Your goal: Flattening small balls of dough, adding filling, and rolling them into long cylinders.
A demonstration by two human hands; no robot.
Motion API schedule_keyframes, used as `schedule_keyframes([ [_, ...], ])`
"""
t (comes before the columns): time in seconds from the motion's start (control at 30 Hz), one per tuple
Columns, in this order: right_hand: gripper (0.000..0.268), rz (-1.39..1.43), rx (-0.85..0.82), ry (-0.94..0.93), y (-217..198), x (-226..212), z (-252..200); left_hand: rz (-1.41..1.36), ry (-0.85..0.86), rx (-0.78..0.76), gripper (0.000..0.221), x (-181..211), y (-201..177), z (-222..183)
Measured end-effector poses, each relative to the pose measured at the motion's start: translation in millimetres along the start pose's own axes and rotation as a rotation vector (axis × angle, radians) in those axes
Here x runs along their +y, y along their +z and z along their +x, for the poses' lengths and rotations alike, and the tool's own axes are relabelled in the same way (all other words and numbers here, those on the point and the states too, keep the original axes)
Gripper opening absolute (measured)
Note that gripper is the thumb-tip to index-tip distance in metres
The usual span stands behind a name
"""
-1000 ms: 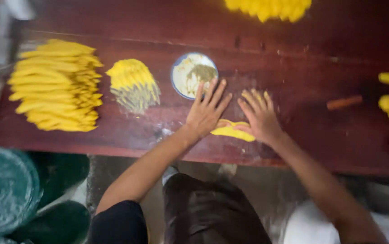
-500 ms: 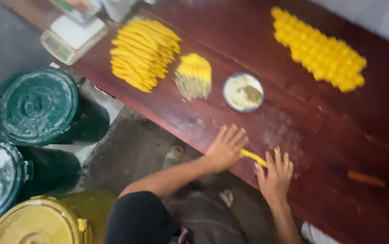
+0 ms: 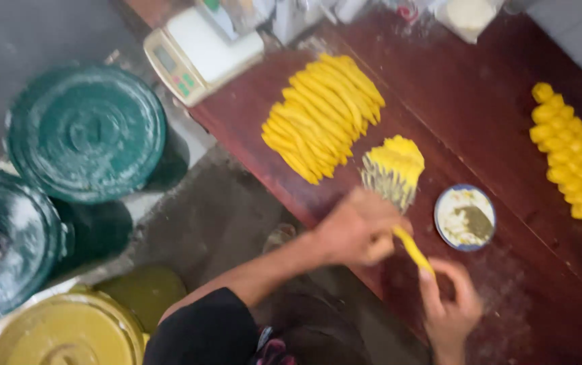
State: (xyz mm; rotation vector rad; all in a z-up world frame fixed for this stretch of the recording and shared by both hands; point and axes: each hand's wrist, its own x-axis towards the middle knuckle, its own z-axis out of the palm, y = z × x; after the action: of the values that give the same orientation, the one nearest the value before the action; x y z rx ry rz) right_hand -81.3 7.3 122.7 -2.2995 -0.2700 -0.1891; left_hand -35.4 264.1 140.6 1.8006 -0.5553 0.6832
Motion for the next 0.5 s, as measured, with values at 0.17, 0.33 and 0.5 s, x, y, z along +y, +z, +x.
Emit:
schedule_keyframes([
  [0.17, 0.031, -0.082, -0.020, -0.351, 81.7, -122.2, 120.1, 0.255, -0.065, 0.196, 0.042, -13.5, -96.6, 55.5],
  [0.33, 0.026, 0.295, -0.216, -0.328, 122.0, -154.8, 148.2, -0.674, -0.100, 0.216, 0.060, 6.9, -68.9, 41.3],
  [0.5, 0.067, -0.313, -0.417, -0.101, 129.7, -74.3, 119.0, -1.267, -0.542, -0.028, 0.064, 24.6, 3.7, 6.7],
])
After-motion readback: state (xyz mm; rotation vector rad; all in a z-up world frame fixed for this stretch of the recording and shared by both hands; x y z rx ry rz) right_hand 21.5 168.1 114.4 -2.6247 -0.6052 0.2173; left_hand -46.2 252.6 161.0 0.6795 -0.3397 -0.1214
